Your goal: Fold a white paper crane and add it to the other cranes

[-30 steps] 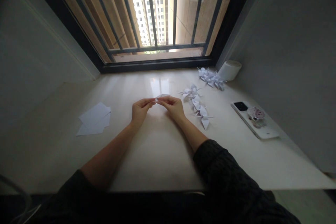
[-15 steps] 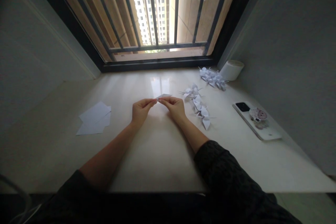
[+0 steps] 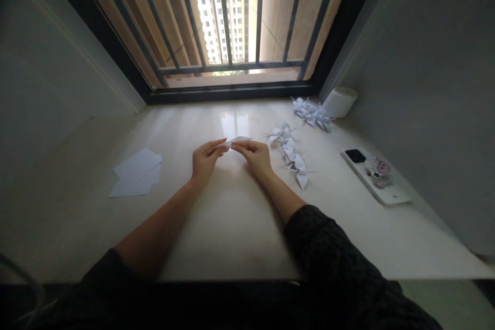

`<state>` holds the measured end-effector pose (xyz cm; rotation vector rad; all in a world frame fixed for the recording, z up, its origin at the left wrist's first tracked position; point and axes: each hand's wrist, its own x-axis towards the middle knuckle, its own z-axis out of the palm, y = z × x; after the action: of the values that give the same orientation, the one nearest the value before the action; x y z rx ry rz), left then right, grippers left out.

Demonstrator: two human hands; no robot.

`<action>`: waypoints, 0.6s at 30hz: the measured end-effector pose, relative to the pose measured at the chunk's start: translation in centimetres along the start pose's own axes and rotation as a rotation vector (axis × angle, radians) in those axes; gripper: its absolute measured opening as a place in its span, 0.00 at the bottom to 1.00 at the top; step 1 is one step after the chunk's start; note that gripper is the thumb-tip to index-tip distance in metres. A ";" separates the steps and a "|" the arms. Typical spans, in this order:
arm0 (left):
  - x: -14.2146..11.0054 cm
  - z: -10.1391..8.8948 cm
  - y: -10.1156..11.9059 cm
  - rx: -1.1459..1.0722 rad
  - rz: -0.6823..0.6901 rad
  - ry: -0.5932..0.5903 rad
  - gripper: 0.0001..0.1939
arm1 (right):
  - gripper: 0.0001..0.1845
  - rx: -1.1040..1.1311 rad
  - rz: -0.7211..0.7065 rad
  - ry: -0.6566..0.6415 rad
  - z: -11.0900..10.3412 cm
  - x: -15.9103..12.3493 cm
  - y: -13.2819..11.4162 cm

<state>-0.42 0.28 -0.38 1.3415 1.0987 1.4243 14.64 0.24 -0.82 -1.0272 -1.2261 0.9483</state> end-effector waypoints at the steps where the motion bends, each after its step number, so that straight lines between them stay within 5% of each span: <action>1: 0.0 0.0 0.0 0.002 -0.001 0.002 0.15 | 0.11 -0.003 -0.003 -0.002 0.0 0.0 0.0; 18: 0.1 0.1 -0.1 -0.067 -0.043 0.020 0.14 | 0.12 0.004 -0.016 -0.029 -0.2 0.0 -0.5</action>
<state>-0.36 0.39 -0.41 1.2520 1.0766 1.4338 14.81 0.11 -0.40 -1.0020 -1.2548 0.9555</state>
